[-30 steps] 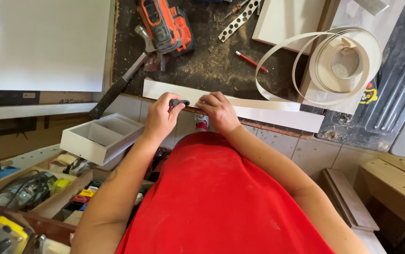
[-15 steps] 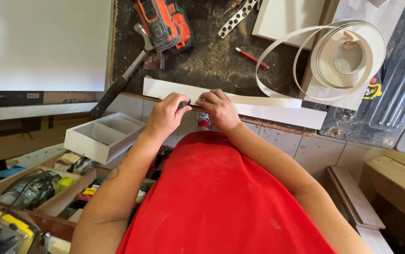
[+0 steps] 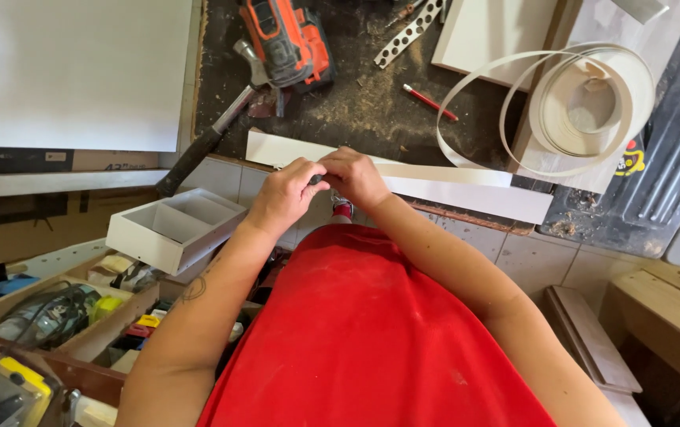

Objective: Hammering small nails into a wooden board to attach a white trim piece on a workbench.

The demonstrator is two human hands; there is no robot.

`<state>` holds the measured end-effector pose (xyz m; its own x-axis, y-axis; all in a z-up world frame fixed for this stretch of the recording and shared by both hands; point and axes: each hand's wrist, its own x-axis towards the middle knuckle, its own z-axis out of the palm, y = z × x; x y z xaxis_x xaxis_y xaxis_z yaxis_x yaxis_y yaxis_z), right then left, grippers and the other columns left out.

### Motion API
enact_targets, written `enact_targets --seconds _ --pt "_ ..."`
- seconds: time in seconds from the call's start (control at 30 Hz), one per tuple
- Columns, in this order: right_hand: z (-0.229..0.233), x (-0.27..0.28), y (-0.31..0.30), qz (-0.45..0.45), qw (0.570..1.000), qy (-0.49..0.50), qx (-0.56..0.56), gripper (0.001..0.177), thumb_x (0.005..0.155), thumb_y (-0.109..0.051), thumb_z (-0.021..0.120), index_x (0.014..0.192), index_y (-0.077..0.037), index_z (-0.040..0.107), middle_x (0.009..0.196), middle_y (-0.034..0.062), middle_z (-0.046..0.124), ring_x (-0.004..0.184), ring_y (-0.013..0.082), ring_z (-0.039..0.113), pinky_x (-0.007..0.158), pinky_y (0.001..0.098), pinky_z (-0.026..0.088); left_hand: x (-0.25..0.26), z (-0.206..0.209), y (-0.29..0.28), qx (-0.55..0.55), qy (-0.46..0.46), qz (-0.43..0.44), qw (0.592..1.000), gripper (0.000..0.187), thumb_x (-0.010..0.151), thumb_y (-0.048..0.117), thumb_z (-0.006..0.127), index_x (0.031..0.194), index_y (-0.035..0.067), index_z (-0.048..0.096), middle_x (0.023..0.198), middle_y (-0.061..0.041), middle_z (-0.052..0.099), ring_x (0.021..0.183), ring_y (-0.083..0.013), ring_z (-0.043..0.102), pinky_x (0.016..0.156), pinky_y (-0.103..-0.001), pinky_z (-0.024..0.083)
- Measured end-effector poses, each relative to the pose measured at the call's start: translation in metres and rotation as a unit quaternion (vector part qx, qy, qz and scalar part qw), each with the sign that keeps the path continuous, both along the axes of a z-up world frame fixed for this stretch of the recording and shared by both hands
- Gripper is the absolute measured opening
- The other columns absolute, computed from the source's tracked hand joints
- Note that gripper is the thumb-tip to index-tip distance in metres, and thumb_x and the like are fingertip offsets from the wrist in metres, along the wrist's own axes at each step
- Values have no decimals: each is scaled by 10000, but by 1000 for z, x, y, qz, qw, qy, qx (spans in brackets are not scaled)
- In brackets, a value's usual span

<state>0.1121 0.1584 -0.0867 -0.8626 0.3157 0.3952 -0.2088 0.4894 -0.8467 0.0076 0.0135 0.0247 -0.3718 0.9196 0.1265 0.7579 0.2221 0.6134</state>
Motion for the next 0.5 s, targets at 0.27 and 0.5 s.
enact_targets --seconds 0.27,0.5 --pt "19 -1 4 13 1000 7 -9 152 884 -93 828 1035 -89 813 941 101 793 836 361 731 765 459 599 -46 18 -16 -2 -102 56 993 470 806 290 925 1068 7 656 949 -257 714 921 -475 724 796 -568 597" --pt "-2 -2 2 6 1000 2 -3 119 970 -212 793 1052 -133 827 957 57 798 842 315 735 776 409 609 -147 -74 -102 -211 265 245 908 661 977 665 650 1339 122 546 1056 -139 595 974 -401 660 855 -577 547"
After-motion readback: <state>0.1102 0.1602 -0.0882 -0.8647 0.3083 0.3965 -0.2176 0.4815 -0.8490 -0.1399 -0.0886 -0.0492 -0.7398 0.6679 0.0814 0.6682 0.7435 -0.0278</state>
